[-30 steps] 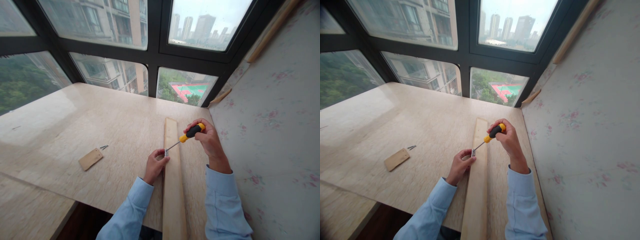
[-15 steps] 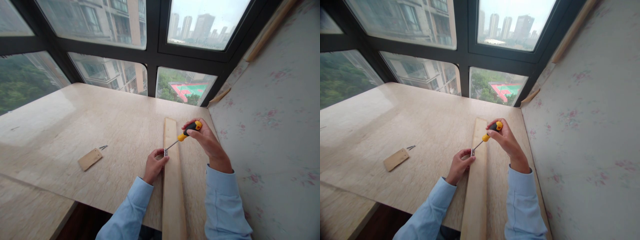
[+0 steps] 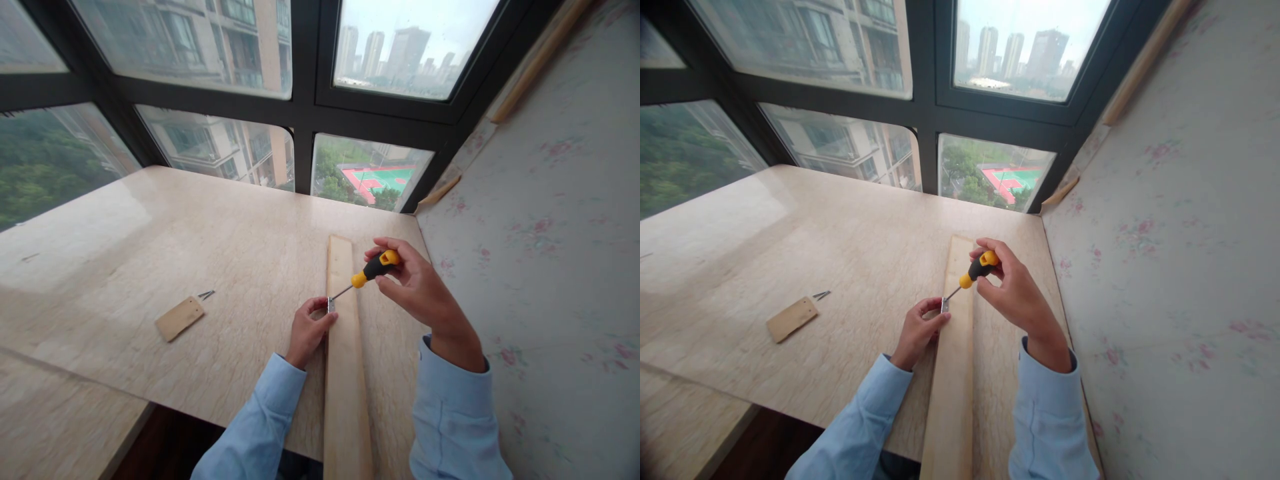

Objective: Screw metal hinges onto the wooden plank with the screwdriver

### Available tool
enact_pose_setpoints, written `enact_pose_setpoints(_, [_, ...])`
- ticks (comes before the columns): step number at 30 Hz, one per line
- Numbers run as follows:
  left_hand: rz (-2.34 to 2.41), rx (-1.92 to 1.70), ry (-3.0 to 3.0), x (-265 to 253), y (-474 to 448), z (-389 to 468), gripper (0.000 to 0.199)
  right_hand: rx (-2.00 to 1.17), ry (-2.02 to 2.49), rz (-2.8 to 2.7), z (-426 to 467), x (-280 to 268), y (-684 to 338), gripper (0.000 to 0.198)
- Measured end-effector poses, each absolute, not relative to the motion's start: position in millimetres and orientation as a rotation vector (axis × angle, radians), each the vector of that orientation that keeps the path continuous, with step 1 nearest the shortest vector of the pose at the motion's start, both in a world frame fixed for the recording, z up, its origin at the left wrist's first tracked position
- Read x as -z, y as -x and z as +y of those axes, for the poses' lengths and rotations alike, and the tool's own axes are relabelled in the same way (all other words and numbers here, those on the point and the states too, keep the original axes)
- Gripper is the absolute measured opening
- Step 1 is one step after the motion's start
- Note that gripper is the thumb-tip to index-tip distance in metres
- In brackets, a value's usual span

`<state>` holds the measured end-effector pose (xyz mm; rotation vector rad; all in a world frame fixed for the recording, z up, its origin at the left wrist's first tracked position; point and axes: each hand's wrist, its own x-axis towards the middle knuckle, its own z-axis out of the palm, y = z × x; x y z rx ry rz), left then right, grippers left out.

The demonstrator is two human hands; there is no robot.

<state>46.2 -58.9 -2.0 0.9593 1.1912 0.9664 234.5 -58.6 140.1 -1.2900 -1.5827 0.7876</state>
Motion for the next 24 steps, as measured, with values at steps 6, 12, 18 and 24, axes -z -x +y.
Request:
enact_pose_setpoints(6, [1.192, -0.961, -0.956, 3.4, -46.8, -59.3, 0.042, -0.799, 1.244, -1.597, -50.5, -131.4, -223.1, 0.056])
enact_pose_setpoints(12, [1.194, -0.97, -0.995, 4.5, -46.2, -58.7, 0.039, -0.419, 1.714, -1.592, -47.0, -136.6, -214.3, 0.047])
enact_pose_setpoints(18, [1.193, -0.992, -1.006, 5.9, -46.2, -58.4, 0.04, -0.663, 1.428, -1.654, -56.8, -141.0, -220.9, 0.035])
enact_pose_setpoints(24, [1.194, -0.987, -1.01, 4.4, -46.4, -58.5, 0.039, -0.676, 1.402, -1.696, -60.3, -139.7, -215.6, 0.046])
